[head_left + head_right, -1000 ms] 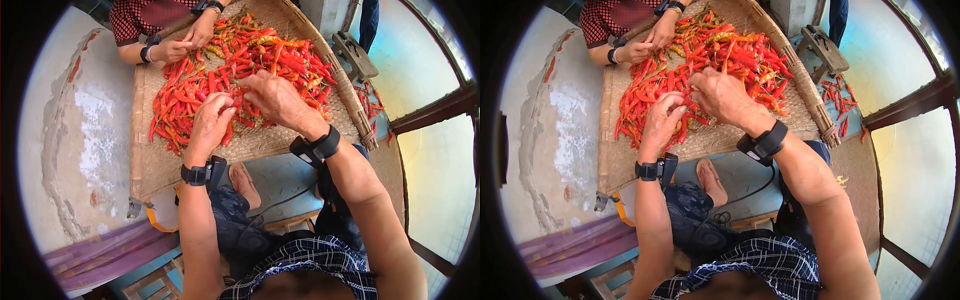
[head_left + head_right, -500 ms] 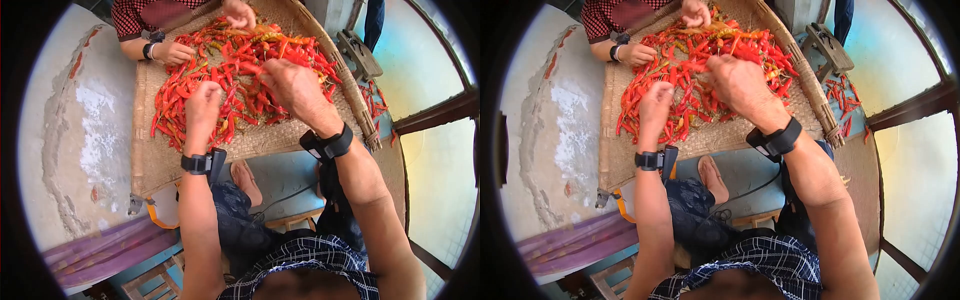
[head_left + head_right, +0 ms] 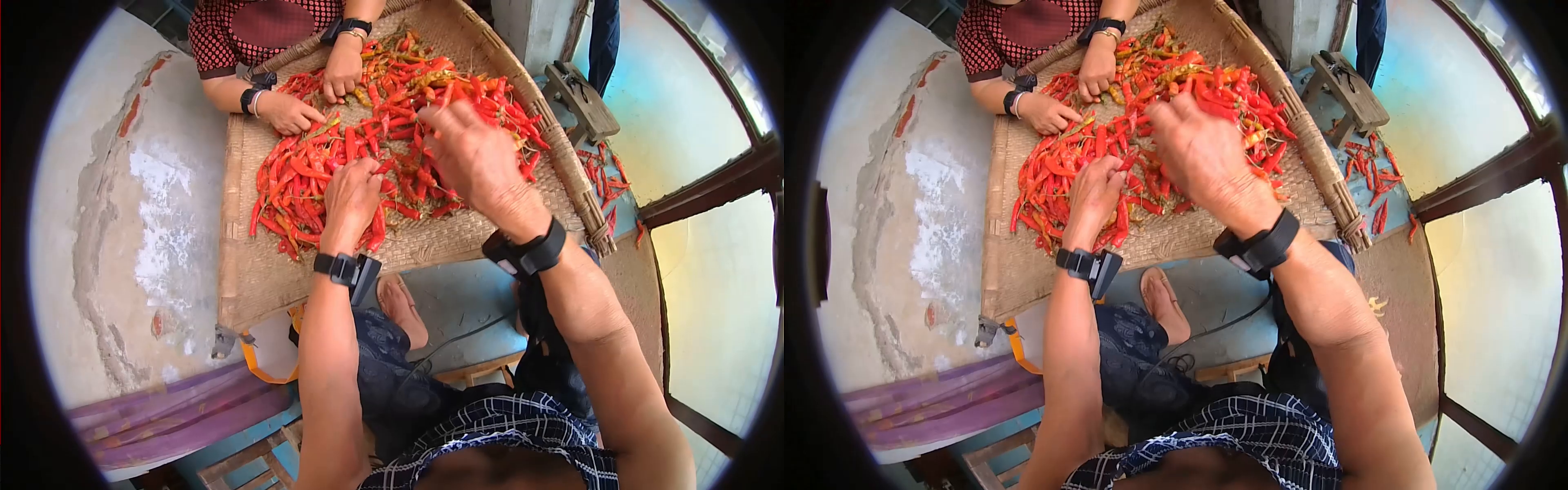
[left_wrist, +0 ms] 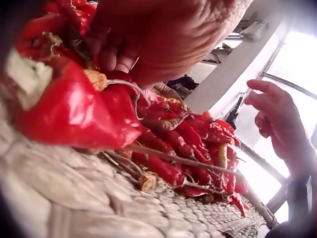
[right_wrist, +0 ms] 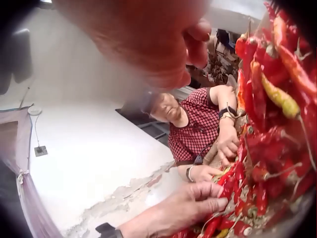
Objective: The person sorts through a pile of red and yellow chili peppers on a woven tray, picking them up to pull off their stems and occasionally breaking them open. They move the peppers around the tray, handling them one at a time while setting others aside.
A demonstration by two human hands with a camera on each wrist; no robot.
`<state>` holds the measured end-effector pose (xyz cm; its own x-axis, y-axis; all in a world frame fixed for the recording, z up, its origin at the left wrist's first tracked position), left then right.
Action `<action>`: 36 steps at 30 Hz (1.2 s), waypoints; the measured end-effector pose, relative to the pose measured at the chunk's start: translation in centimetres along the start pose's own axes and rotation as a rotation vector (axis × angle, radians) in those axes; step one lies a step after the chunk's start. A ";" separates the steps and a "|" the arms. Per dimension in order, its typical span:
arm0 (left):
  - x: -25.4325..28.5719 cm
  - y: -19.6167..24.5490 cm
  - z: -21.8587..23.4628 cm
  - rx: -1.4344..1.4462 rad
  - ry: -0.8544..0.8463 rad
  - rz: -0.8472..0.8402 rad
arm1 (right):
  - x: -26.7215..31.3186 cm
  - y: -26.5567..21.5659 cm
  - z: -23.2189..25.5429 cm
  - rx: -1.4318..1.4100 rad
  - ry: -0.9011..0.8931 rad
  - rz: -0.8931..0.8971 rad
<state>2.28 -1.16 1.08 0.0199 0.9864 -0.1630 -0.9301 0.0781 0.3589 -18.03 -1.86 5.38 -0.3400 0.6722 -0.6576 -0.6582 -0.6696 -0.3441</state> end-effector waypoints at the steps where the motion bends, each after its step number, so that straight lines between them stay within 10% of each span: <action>1: 0.3 0.6 0.7 0.032 0.080 -0.076 | 0.1 -0.5 -0.5 -0.063 0.015 0.060; 8: 2.1 3.3 2.0 0.268 0.048 -0.228 | 1.2 -1.4 -3.7 -0.126 -0.246 0.102; 14: 1.3 1.5 3.7 0.536 0.019 -0.017 | -0.2 0.4 -0.8 -0.150 -0.079 0.002; 20: 0.9 0.2 1.6 0.166 0.079 -0.148 | -1.0 3.7 2.3 -0.147 0.284 -0.182; 26: 0.5 -1.1 -1.5 -0.183 -0.010 -0.224 | -0.6 4.4 2.8 -0.106 0.186 -0.327; 36: -0.3 -1.3 -1.4 -0.258 -0.084 -0.103 | -0.9 2.7 2.3 -0.124 0.321 -0.069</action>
<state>3.02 -1.72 -0.62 0.1398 0.9845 -0.1063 -0.9839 0.1502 0.0971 -21.01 -3.53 6.57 -0.0567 0.5967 -0.8005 -0.5793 -0.6727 -0.4603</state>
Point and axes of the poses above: each hand's wrist, its own x-axis away from the middle knuckle, its own z-axis out of the back of the hand, y = z × x, the point moved 3 cm from there along -x, towards the middle knuckle, and after that the axes turned 5 degrees about z, right-handed, at the moved point
